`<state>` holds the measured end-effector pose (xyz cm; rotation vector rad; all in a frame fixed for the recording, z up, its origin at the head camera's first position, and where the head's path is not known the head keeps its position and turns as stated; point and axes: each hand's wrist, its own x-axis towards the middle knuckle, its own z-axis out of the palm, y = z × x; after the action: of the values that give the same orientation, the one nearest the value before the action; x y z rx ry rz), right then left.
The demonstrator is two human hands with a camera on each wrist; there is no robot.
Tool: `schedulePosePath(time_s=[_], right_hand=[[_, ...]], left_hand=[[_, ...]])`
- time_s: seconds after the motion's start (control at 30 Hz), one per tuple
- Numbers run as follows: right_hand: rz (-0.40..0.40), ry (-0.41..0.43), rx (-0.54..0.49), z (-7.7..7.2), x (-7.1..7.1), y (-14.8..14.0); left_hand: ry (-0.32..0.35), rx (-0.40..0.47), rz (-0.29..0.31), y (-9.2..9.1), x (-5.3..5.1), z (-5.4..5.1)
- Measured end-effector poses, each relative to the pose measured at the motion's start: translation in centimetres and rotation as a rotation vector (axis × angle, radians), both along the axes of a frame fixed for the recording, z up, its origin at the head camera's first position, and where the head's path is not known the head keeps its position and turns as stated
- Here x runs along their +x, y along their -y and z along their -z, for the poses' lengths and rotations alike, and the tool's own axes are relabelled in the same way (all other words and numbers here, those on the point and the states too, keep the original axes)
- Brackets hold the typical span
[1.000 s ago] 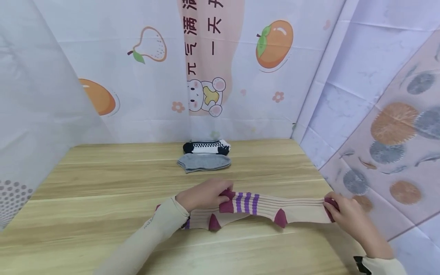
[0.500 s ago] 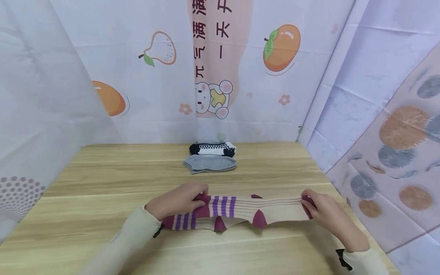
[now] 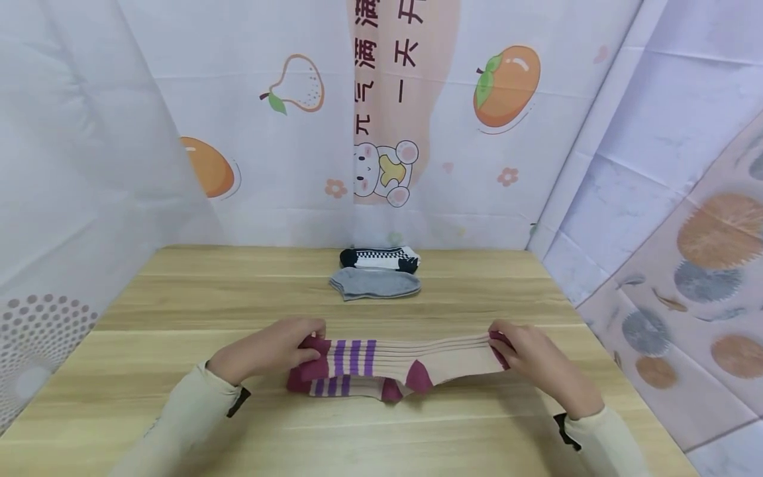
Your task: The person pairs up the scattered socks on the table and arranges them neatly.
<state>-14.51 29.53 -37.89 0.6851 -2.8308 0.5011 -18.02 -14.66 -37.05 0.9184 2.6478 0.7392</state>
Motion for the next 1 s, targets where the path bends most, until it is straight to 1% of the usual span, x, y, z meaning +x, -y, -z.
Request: schedulePosePath(time_s=[0.1, 0.2, 0.27, 0.47, 0.6, 0.7, 0.83, 0.93, 1.0], right_hand=[[-0.028, 0.009, 0.005, 0.0, -0.5, 1.0], [-0.054, 0.011, 0.020, 0.1, -1.1, 2.0], [-0.073, 0.008, 0.039, 0.1, -1.5, 2.6], [-0.124, -0.003, 0.102, 0.0, -2.5, 4.2], [-0.156, 0.036, 0.116, -0.1, -3.0, 4.8], [-0.178, 0.098, 0.128, 0.0, -3.1, 4.7], [-0.200, 0.182, 0.132, 0.4, -3.5, 4.6], [-0.197, 0.219, 0.120, 0.8, -3.9, 4.5], [-0.200, 0.225, 0.121, 1.1, -4.2, 4.5]], left_hand=[[0.003, 0.000, -0.014, 1.1, 0.3, -0.3], [-0.006, -0.002, -0.012, 2.1, 0.4, -0.5], [0.002, -0.005, -0.017, 2.6, 0.5, -0.7], [0.016, -0.033, -0.048, 3.5, 0.5, -1.1], [0.022, -0.043, -0.037, 3.2, 0.5, -0.7], [0.043, -0.056, -0.008, 2.6, 0.4, -0.1], [0.068, -0.054, 0.023, 2.1, 0.3, 0.5], [0.076, -0.046, 0.024, 2.0, 0.2, 1.0], [0.072, -0.047, 0.025, 2.0, 0.0, 1.5]])
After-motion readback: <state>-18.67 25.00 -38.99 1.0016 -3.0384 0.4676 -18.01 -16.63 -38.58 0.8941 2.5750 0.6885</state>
